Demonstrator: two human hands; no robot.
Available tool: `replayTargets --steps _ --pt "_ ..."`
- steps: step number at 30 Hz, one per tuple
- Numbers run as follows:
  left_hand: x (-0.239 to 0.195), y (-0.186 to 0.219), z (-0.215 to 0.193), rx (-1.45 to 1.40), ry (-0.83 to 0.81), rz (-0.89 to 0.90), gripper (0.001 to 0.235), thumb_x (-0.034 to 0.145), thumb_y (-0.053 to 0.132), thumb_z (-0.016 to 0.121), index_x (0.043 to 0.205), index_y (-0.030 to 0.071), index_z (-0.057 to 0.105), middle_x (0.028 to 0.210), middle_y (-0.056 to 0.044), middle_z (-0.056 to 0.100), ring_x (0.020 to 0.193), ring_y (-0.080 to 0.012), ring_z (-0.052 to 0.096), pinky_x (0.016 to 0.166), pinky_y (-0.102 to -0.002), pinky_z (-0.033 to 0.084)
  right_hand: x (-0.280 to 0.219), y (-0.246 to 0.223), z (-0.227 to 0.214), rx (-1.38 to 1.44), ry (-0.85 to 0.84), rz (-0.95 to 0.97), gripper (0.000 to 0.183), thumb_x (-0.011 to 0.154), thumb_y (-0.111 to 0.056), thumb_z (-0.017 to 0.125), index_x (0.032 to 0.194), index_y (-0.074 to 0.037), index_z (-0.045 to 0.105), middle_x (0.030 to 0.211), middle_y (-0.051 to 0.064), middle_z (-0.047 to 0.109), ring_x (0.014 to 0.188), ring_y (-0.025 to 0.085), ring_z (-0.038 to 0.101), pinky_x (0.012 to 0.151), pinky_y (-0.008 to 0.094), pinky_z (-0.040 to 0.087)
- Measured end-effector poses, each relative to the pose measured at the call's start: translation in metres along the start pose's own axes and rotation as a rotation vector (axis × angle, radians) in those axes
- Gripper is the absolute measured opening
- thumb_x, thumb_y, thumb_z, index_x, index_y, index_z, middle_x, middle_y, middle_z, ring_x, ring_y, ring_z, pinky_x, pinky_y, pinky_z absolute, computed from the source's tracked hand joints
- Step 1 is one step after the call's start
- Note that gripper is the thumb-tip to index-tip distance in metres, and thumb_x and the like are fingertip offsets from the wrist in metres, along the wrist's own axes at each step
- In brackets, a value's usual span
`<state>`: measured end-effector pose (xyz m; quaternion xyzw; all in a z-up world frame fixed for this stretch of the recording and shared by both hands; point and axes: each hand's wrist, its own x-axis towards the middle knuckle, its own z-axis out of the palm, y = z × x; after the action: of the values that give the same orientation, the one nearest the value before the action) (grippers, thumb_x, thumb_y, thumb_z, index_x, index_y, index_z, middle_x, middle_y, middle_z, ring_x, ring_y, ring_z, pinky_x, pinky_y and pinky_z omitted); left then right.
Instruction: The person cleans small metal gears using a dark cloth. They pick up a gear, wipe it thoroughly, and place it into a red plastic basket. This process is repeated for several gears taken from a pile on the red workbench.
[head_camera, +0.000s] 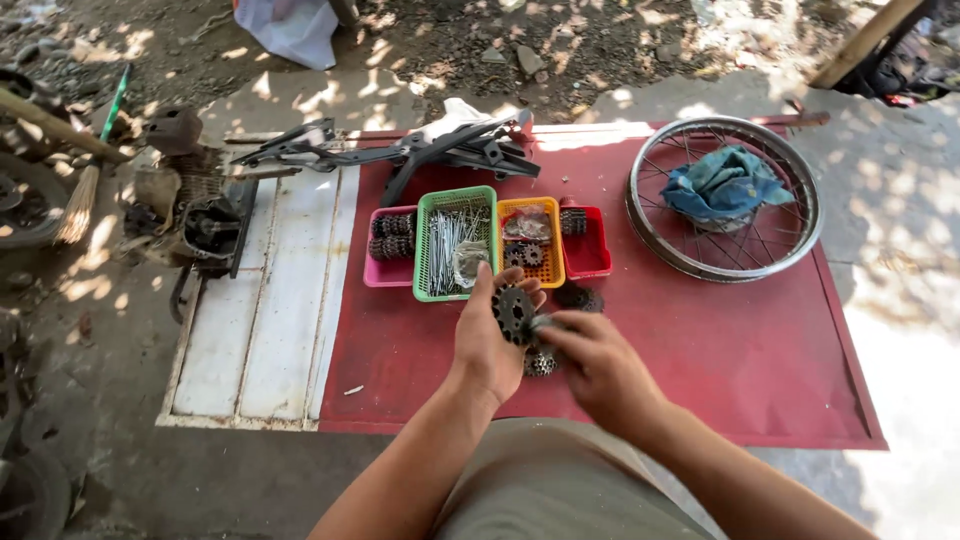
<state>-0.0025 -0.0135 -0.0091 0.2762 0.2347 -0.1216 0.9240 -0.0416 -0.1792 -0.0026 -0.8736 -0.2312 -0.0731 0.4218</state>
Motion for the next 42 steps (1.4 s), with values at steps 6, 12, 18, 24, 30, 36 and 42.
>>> replayTargets --steps 6,12,18,24,30,36,42 --pt "-0.021 -0.01 0.023 -0.027 0.101 0.052 0.022 0.109 0.012 0.044 0.127 0.001 0.053 0.118 -0.018 0.067 0.102 -0.0234 0.063 0.092 -0.035 0.052 0.033 -0.014 -0.033 0.055 0.109 0.128 0.038 0.082 0.004 0.069 0.12 0.0 0.071 0.126 0.013 0.067 0.098 0.025 0.07 0.081 0.032 0.059" --pt "-0.027 -0.013 0.007 -0.208 0.16 0.164 0.029 0.11 0.016 0.038 0.119 -0.002 0.059 0.112 -0.021 0.071 0.098 -0.0284 0.067 0.09 -0.041 0.054 0.015 0.021 0.011 1.132 0.061 0.718 0.043 0.092 0.009 0.056 0.135 0.007 0.061 0.12 0.019 0.069 0.1 0.021 0.062 0.088 0.031 0.052" --pt "-0.029 -0.024 0.001 0.166 0.371 0.197 0.027 0.106 0.022 0.053 0.11 -0.002 0.065 0.098 -0.011 0.064 0.085 -0.016 0.056 0.078 -0.032 0.047 0.023 -0.01 0.007 1.466 0.067 0.997 0.045 0.094 0.009 0.047 0.139 0.01 0.054 0.13 0.028 0.061 0.107 0.034 0.059 0.093 0.044 0.05" --pt "-0.035 -0.015 -0.009 -0.009 0.196 -0.042 0.051 0.108 0.037 0.041 0.136 -0.001 0.063 0.12 -0.013 0.065 0.103 -0.02 0.058 0.092 -0.034 0.045 0.024 -0.016 0.03 0.582 -0.018 0.479 0.035 0.083 0.003 0.068 0.118 -0.002 0.071 0.121 0.006 0.071 0.105 0.02 0.07 0.094 0.03 0.058" --pt "-0.026 -0.004 -0.043 -0.022 0.268 -0.163 0.049 0.11 0.038 0.036 0.143 0.009 0.056 0.117 -0.016 0.064 0.1 -0.0255 0.059 0.09 -0.04 0.05 0.014 -0.046 0.052 0.297 -0.171 0.247 0.044 0.072 0.002 0.065 0.114 -0.004 0.072 0.121 0.009 0.068 0.11 0.026 0.067 0.093 0.035 0.056" --pt "-0.037 -0.005 -0.049 0.14 0.253 -0.309 0.042 0.109 0.03 0.041 0.135 0.004 0.062 0.113 -0.013 0.065 0.091 -0.0182 0.055 0.078 -0.033 0.044 0.011 -0.004 0.067 0.058 -0.014 0.56 0.034 0.081 -0.008 0.065 0.114 -0.009 0.072 0.112 0.004 0.069 0.097 0.024 0.07 0.089 0.034 0.058" --pt "-0.018 0.014 -0.027 0.112 0.253 -0.338 0.045 0.111 0.037 0.035 0.129 0.004 0.059 0.116 -0.02 0.061 0.1 -0.0282 0.059 0.086 -0.04 0.052 0.013 -0.041 0.069 0.179 -0.112 0.428 0.036 0.077 -0.003 0.068 0.113 -0.005 0.071 0.121 0.005 0.068 0.106 0.023 0.069 0.098 0.033 0.056"
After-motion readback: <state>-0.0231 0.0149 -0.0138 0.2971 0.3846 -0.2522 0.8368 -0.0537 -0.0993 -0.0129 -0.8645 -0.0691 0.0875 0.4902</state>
